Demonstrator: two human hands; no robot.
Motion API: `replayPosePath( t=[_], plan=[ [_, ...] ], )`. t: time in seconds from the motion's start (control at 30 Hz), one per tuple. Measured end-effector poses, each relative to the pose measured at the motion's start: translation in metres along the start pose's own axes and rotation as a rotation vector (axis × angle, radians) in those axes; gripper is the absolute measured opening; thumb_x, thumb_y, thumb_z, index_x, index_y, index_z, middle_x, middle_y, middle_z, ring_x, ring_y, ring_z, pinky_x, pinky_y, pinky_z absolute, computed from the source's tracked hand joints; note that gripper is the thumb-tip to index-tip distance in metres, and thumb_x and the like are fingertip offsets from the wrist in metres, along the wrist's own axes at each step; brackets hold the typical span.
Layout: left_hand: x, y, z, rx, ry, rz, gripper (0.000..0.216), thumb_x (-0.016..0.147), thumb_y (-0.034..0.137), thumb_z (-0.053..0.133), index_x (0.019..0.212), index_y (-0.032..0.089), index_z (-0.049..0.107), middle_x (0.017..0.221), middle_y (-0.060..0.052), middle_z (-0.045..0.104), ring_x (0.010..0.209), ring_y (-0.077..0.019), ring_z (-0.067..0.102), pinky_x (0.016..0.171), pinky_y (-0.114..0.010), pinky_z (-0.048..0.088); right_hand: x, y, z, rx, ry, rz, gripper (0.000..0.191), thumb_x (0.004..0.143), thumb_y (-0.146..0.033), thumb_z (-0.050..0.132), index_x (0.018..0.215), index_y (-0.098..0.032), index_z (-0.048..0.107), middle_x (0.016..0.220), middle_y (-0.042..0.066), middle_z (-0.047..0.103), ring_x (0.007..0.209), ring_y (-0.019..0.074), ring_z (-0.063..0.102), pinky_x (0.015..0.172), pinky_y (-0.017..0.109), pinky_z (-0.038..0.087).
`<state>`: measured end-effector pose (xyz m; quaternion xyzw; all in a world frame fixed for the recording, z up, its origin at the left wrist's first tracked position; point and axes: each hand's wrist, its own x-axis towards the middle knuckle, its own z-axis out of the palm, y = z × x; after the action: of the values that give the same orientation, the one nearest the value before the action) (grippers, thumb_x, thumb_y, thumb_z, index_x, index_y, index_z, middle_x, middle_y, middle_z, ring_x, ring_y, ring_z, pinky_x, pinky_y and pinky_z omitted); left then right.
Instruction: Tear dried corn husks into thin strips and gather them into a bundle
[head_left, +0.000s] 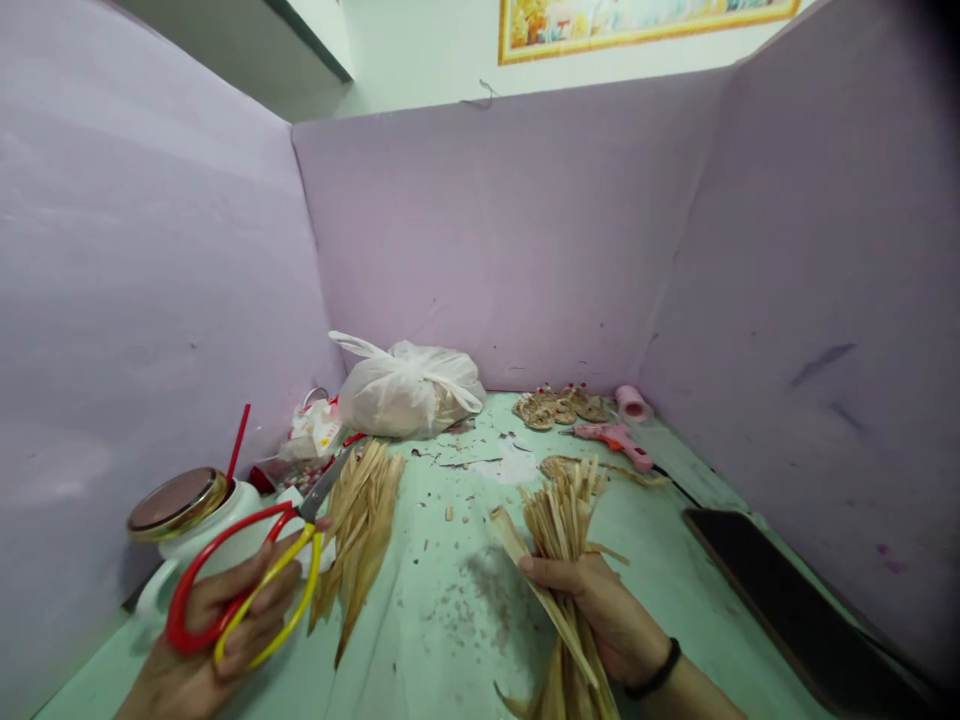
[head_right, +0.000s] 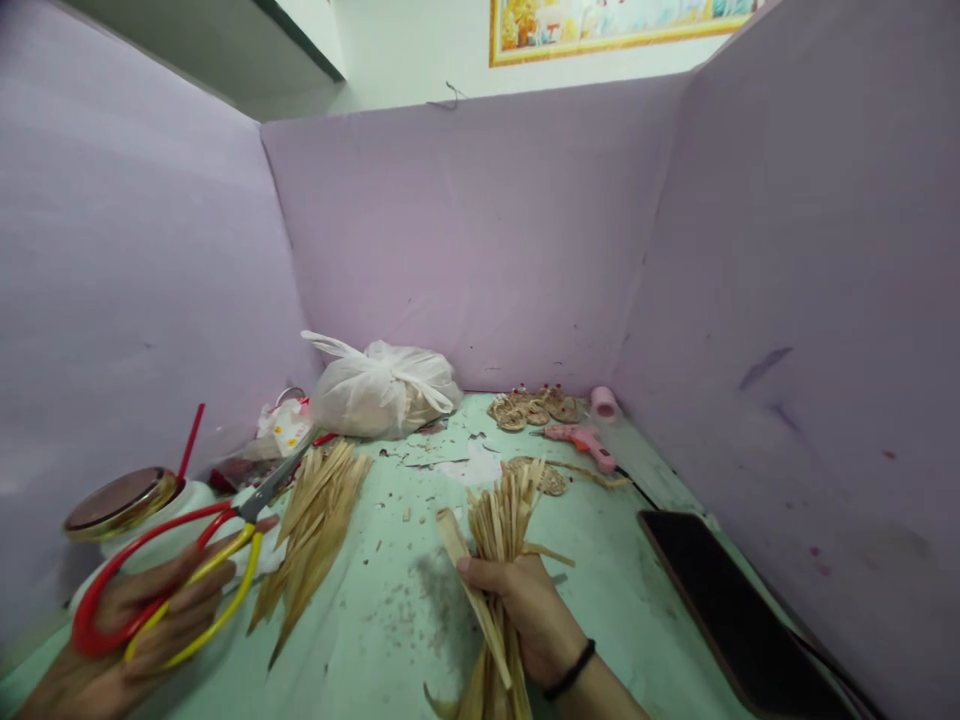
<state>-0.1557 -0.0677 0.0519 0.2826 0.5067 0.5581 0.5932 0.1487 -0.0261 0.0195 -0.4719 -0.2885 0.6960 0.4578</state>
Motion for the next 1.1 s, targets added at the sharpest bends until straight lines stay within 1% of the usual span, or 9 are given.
replayPosePath(
  t=[0.07,0.13,0.23,0.33,0.43,0.63,0.83,0.97,1.1],
  plan=[
    [0.0,-0.012,0.016,0.238,-0.106,0.006,0.027,0.065,0.035,0.063,0.084,0.017,0.056,0.04,0.007,0.042,0.025,-0.0041,0.028,0.023,-0.014,0.025,-0.002,-0.003,0.001,0.028,-0.013,0.018,0.021,0.047,-0.017,0.073,0.064,-0.013,0.061,0.051,0.001,0.063,0.045,0.0143,0.057,0.045,0.025,0.045],
    [0.003,-0.022,0.037,0.573,-0.162,0.135,0.035,0.066,0.039,0.062,0.094,0.019,0.057,0.043,0.005,0.048,0.032,-0.0081,0.04,0.029,-0.016,0.033,-0.003,-0.008,0.001,0.059,-0.034,0.063,0.02,0.047,-0.015,0.073,0.063,-0.012,0.061,0.049,0.002,0.063,0.042,0.0137,0.056,0.044,0.024,0.046],
    [0.01,-0.034,0.062,1.01,-0.208,0.419,0.033,0.072,0.037,0.054,0.102,0.023,0.059,0.073,-0.004,0.064,0.069,-0.0192,0.06,0.058,-0.024,0.05,-0.002,-0.015,-0.001,0.093,-0.043,0.113,0.017,0.048,-0.015,0.072,0.058,-0.012,0.059,0.04,0.0,0.058,0.035,0.0106,0.051,0.038,0.021,0.042],
    [0.016,-0.046,0.071,1.266,-0.211,0.576,0.042,0.077,0.031,0.043,0.117,0.024,0.051,0.11,-0.008,0.061,0.101,-0.0249,0.054,0.085,-0.033,0.044,-0.002,-0.021,-0.004,0.1,-0.02,0.082,0.018,0.047,-0.016,0.072,0.053,-0.014,0.055,0.034,-0.005,0.05,0.028,0.0058,0.041,0.031,0.017,0.032],
    [0.018,-0.058,0.071,1.422,-0.238,0.602,0.047,0.079,0.027,0.037,0.125,0.02,0.044,0.119,-0.011,0.056,0.106,-0.0246,0.052,0.091,-0.035,0.039,-0.004,-0.021,-0.005,0.092,-0.045,0.048,0.021,0.046,-0.017,0.074,0.054,-0.014,0.055,0.034,-0.007,0.048,0.029,0.0053,0.04,0.032,0.017,0.034],
    [0.012,-0.065,0.077,1.505,-0.245,0.57,0.051,0.076,0.019,0.039,0.126,0.02,0.042,0.116,-0.012,0.057,0.103,-0.0238,0.053,0.089,-0.034,0.04,-0.013,-0.014,0.002,0.039,-0.125,0.021,0.031,0.042,-0.017,0.075,0.069,-0.012,0.061,0.052,0.0,0.062,0.046,0.0137,0.056,0.047,0.025,0.045],
    [0.013,-0.056,0.08,1.467,-0.264,0.54,0.046,0.074,0.021,0.041,0.12,0.021,0.048,0.107,-0.01,0.061,0.095,-0.0234,0.058,0.082,-0.031,0.043,-0.014,-0.014,0.006,0.014,-0.117,-0.023,0.033,0.04,-0.016,0.076,0.069,-0.013,0.061,0.056,-0.001,0.061,0.05,0.013,0.054,0.05,0.024,0.044],
    [0.012,-0.057,0.081,1.391,-0.28,0.584,0.042,0.075,0.023,0.042,0.116,0.021,0.051,0.103,-0.01,0.064,0.095,-0.023,0.058,0.082,-0.03,0.044,-0.014,-0.015,0.005,0.024,-0.139,-0.037,0.037,0.04,-0.016,0.076,0.074,-0.013,0.062,0.06,-0.001,0.062,0.053,0.0136,0.055,0.052,0.025,0.044],
    [0.009,-0.052,0.087,1.31,-0.29,0.582,0.033,0.077,0.028,0.041,0.104,0.021,0.059,0.094,-0.009,0.067,0.086,-0.022,0.061,0.074,-0.027,0.046,-0.013,-0.015,0.004,0.015,-0.112,-0.021,0.036,0.039,-0.016,0.076,0.071,-0.014,0.061,0.057,-0.002,0.06,0.05,0.0122,0.053,0.05,0.024,0.043]
  ],
)
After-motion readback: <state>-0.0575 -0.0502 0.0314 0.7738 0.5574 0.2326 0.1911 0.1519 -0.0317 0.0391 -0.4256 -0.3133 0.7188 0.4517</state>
